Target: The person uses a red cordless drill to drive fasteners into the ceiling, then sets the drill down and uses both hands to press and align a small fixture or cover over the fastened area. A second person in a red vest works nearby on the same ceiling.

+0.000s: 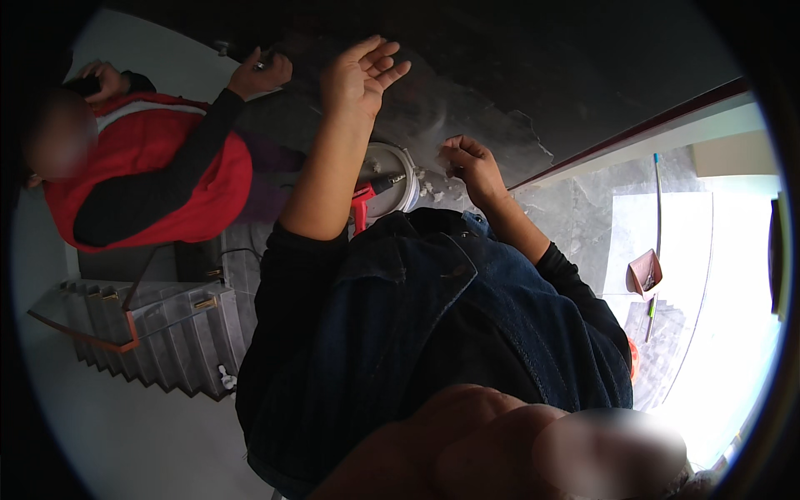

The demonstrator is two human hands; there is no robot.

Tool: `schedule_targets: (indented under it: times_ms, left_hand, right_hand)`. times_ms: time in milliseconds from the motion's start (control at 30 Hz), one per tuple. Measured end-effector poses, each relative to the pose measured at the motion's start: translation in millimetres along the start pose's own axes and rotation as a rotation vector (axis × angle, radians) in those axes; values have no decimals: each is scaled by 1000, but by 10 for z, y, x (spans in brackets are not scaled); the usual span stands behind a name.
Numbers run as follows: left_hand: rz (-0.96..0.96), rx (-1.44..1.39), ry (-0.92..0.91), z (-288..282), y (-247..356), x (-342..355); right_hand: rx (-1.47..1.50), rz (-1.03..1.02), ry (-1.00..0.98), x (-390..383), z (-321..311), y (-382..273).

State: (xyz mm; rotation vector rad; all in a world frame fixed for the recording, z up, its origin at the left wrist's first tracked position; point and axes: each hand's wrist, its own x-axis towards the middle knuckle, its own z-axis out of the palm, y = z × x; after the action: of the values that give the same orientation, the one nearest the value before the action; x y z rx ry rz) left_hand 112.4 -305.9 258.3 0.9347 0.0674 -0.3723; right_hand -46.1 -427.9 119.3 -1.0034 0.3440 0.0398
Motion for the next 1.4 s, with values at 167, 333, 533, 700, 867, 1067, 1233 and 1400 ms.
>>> schedule_targets:
  times_ms: [167, 333, 533, 700, 867, 1067, 1233, 1400]
  left_hand:
    - [16, 3, 25, 31, 30, 14]
    - [48, -28, 58, 97, -30, 17]
    - [61, -9, 81, 104, -47, 35]
    - [68, 27, 54, 64, -46, 47]
    - [101, 74, 28, 24, -57, 30]
    - [58, -2, -27, -54, -10, -20]
    - [102, 104, -65, -68, -36, 12]
    - [153, 108, -107, -92, -65, 28]
  right_hand:
    - [0, -7, 6, -6, -20, -2]
    - [8, 2, 0, -18, -18, -11]
    - [12, 11, 7, -46, -4, -53]
    - [12, 2, 7, -40, -21, -54]
    - [21, -13, -6, -18, -43, -25]
    - [23, -7, 14, -11, -36, -26]
    - [10, 13, 9, -6, -25, -37]
    - [24, -1, 9, -1, -37, -27]
